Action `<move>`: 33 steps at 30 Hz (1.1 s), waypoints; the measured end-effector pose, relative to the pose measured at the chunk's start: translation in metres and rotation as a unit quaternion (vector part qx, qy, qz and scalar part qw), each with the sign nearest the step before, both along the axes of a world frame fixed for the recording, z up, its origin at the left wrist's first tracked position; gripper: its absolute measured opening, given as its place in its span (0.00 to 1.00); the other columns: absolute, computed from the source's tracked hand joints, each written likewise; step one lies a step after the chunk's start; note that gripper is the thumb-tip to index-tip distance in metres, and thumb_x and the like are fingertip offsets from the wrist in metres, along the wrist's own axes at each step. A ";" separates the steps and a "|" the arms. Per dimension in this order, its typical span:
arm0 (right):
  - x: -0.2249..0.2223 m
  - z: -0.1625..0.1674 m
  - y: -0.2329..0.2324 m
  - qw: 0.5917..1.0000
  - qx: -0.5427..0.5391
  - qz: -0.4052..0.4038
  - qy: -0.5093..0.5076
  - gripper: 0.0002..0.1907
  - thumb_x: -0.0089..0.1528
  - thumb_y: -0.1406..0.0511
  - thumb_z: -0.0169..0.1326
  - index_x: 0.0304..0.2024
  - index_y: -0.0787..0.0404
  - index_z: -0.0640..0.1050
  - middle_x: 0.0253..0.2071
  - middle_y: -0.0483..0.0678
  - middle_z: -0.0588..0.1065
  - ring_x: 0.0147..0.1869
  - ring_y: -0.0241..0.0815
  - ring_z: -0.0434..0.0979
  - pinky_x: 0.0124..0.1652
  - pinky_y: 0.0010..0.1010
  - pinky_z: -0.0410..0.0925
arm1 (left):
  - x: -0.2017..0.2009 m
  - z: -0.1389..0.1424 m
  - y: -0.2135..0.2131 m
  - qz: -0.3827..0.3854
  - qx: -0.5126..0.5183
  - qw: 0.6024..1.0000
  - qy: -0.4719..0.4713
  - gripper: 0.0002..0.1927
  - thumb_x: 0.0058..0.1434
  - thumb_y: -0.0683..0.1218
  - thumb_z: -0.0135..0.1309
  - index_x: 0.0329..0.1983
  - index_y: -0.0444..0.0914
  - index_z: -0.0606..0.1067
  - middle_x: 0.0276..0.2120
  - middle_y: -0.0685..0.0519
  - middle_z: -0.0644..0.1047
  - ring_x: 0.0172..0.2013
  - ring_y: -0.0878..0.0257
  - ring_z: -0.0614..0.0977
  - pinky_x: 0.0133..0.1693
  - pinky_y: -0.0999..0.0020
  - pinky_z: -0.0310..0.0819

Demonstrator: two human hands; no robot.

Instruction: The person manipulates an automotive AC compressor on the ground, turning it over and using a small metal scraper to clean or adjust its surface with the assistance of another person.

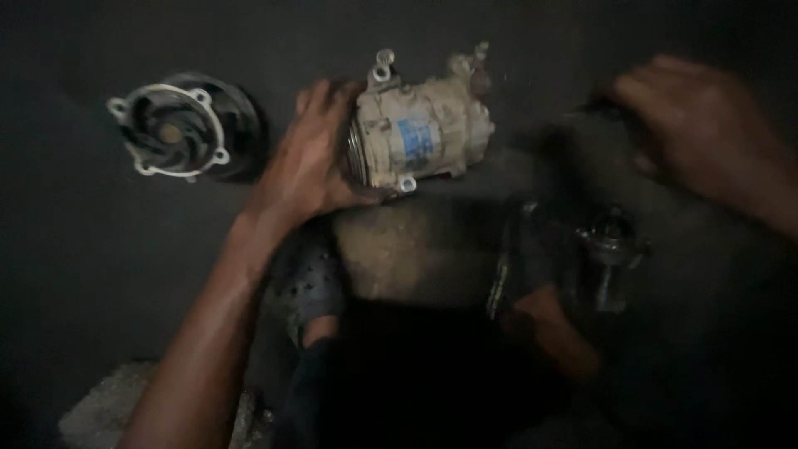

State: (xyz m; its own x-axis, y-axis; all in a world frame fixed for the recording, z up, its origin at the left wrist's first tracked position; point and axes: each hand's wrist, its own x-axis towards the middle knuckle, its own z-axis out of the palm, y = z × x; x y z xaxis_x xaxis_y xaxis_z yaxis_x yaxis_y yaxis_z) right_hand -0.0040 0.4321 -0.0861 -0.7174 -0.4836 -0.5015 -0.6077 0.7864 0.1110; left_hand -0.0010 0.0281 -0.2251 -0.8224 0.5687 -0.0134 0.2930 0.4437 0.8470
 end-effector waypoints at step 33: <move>0.037 -0.148 -0.063 0.899 -0.362 -0.091 0.229 0.07 0.70 0.69 0.59 0.50 0.61 0.77 0.48 0.52 0.76 0.53 0.53 0.72 0.55 0.48 0.64 | -0.015 0.023 0.015 0.013 -0.104 0.992 -0.067 0.61 0.38 0.59 0.76 0.72 0.36 0.58 0.63 0.36 0.65 0.61 0.34 0.68 0.57 0.41 0.69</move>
